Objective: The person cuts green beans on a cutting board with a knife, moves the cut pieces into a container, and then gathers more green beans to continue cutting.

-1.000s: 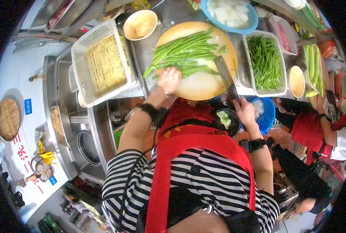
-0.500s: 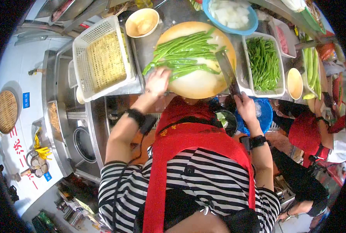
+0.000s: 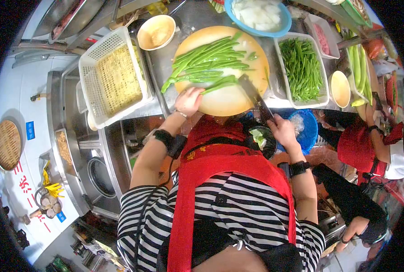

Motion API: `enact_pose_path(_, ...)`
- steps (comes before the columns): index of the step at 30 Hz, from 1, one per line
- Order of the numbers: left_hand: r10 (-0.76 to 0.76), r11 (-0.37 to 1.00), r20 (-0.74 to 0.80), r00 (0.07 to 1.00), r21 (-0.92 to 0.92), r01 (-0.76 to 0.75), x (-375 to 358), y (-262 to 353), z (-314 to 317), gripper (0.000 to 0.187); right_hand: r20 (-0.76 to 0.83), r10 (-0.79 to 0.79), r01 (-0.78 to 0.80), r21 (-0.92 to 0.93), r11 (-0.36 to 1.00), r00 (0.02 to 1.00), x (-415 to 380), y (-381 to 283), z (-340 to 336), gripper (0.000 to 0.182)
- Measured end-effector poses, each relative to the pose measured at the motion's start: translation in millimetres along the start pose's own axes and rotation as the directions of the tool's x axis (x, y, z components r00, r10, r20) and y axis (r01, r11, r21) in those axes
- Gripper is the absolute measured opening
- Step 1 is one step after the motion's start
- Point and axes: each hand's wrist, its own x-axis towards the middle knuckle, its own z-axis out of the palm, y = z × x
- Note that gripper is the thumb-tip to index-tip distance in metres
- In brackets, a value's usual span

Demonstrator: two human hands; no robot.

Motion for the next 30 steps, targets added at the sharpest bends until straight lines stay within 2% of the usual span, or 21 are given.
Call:
enact_pose_path(1,0.096,0.98,0.001,0.995,0.176,-0.094,-2,5,1,0.028,0.068,-0.015,0.02,-0.086,0.996,0.998,0,-2,-1,0.024)
enact_pose_path(2,0.121,0.96,-0.009,0.993,0.256,-0.115,-2,9,2,0.029,0.069,-0.014,0.02,-0.087,0.996,0.998,2,-2,1,0.024)
enact_pose_path(6,0.091,0.956,-0.097,0.991,0.288,-0.06,3,10,10,0.03,0.001,-0.021,0.021,-0.181,0.983,1.0,14,-2,6,0.025)
enact_pose_path(8,0.192,0.947,-0.076,0.978,0.277,-0.164,5,2,15,0.03,-0.036,-0.004,-0.003,-0.206,0.979,0.999,19,0,8,0.025)
enact_pose_path(9,0.193,0.948,-0.078,0.978,0.273,-0.166,5,0,15,0.03,-0.06,-0.05,0.038,-0.196,0.98,0.997,20,1,8,0.025)
enact_pose_path(11,0.313,0.927,0.065,0.947,0.196,-0.32,7,-4,13,0.029,-0.088,-0.092,0.074,-0.19,0.979,0.992,19,3,7,0.025)
enact_pose_path(15,0.304,0.932,0.029,0.952,0.2,-0.303,4,5,12,0.027,-0.046,-0.14,0.128,-0.201,0.971,0.989,14,1,3,0.024)
enact_pose_path(17,0.166,0.97,-0.167,0.972,0.206,-0.131,-1,4,21,0.025,-0.049,-0.152,0.141,-0.178,0.974,0.987,10,3,3,0.023)
enact_pose_path(20,0.136,0.973,-0.177,0.975,0.211,-0.098,-2,11,21,0.023,-0.022,-0.109,0.103,-0.183,0.978,0.994,1,4,2,0.021)
enact_pose_path(22,0.12,0.975,-0.216,0.969,0.208,-0.075,7,31,12,0.023,-0.134,-0.091,0.076,-0.114,0.991,0.987,-4,4,-1,0.02)
enact_pose_path(23,0.101,0.977,-0.259,0.961,0.207,-0.047,13,40,12,0.023,-0.14,-0.084,0.068,-0.114,0.991,0.987,-5,5,-3,0.02)
enact_pose_path(24,0.107,0.978,-0.255,0.961,0.203,-0.055,23,43,20,0.023,-0.216,0.005,-0.009,-0.017,1.0,0.976,-8,5,-6,0.021)
enact_pose_path(26,0.257,0.956,-0.159,0.953,0.184,-0.228,56,50,42,0.023,-0.315,0.163,-0.105,0.193,0.976,0.935,-13,4,-14,0.021)
enact_pose_path(27,0.287,0.947,-0.035,0.957,0.159,-0.278,73,63,51,0.022,-0.299,0.234,-0.134,0.32,0.938,0.925,-15,8,-18,0.02)
enact_pose_path(28,0.318,0.936,0.088,0.944,0.128,-0.327,92,81,58,0.021,-0.354,0.238,-0.096,0.375,0.922,0.904,-17,13,-18,0.019)
enact_pose_path(30,0.447,0.811,0.203,0.871,0.321,-0.49,125,112,78,0.018,-0.417,0.261,-0.066,0.427,0.902,0.87,-23,21,-23,0.019)
